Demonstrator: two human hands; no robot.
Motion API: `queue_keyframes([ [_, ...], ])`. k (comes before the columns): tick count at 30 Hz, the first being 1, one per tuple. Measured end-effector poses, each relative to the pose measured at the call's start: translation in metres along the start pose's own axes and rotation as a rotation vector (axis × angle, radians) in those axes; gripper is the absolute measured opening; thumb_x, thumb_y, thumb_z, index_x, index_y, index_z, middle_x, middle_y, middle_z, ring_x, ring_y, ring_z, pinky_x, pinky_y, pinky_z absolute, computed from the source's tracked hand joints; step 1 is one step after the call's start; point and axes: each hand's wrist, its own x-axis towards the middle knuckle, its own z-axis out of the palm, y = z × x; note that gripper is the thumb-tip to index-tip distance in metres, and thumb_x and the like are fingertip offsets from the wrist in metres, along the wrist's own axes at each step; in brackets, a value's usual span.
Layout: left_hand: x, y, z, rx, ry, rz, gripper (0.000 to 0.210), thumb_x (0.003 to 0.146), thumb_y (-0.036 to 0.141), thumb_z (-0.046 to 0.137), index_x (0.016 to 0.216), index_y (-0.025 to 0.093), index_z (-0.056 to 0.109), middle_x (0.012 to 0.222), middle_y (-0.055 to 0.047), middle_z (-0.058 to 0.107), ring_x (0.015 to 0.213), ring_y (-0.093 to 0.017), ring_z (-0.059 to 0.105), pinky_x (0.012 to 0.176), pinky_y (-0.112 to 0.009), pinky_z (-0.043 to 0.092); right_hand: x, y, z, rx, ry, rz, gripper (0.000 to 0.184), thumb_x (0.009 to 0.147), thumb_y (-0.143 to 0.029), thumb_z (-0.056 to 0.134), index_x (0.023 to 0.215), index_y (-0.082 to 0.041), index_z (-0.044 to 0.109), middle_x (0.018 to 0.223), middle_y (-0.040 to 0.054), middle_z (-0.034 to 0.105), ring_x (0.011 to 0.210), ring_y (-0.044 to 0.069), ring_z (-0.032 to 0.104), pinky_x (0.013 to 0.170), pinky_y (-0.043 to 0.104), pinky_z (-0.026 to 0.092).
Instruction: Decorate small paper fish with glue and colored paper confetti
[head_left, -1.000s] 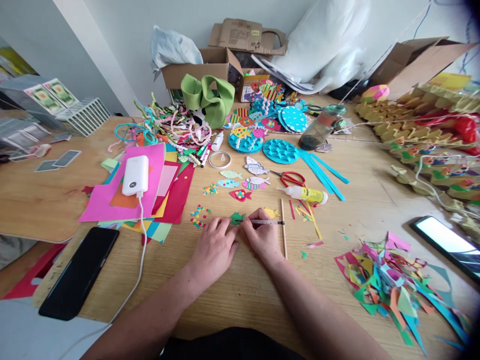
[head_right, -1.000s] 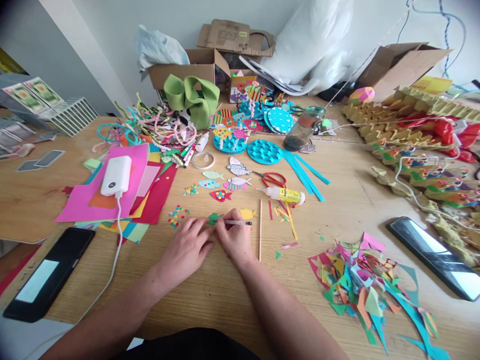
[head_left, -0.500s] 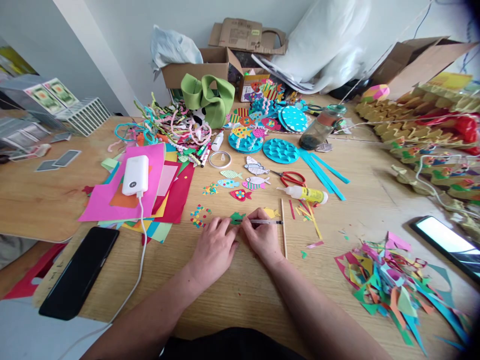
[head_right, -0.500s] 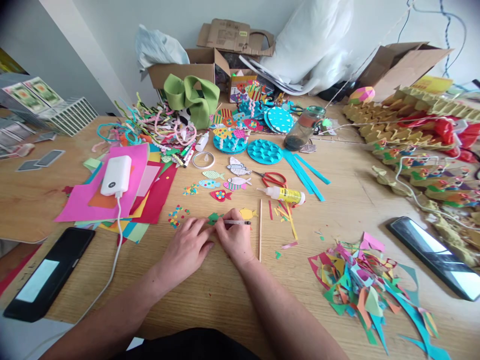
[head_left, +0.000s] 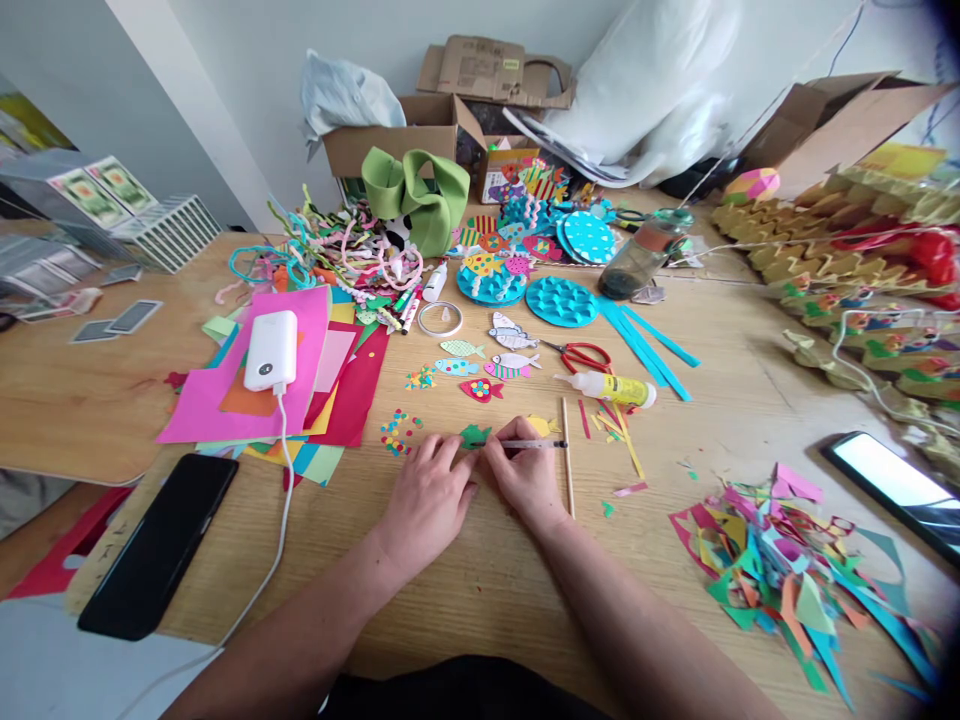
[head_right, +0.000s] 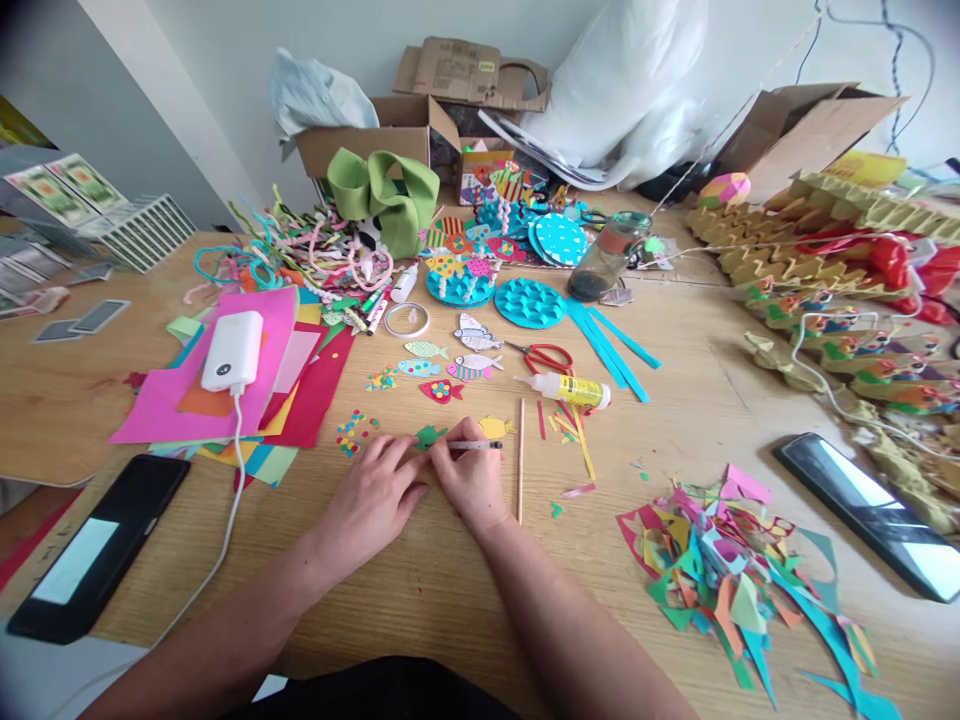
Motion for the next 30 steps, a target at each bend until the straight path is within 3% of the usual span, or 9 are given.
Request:
queue_keyframes([
  [10,0.0006,0.0004,-0.0012,-0.001,-0.018,0.001,0.030,0.090,0.020,0.059,0.120,0.021,0.062,0.124,-0.009,0.057,0.116,-0.028,0.047,0.101,-0.046,0.045,0.0003,-0.0025,-0.0008,0.016,0.051,-0.037,0.021,0.075,-0.025,0.059,0.061,-0.025,0.044,0.053,-0.0040,0.049,0.050,0.014,0.043,0.048,0.028,0.036],
  [30,0.0014,0.0010,-0.0015,0.005,-0.028,0.000,0.030,0.089,0.020,0.061,0.119,0.018,0.062,0.124,-0.010,0.057,0.116,-0.028,0.047,0.103,-0.046,0.044,0.0006,-0.0020,-0.0010,-0.002,-0.012,-0.013,0.016,0.075,-0.026,0.059,0.063,-0.023,0.048,0.054,-0.0036,0.052,0.051,0.013,0.045,0.050,0.027,0.036],
])
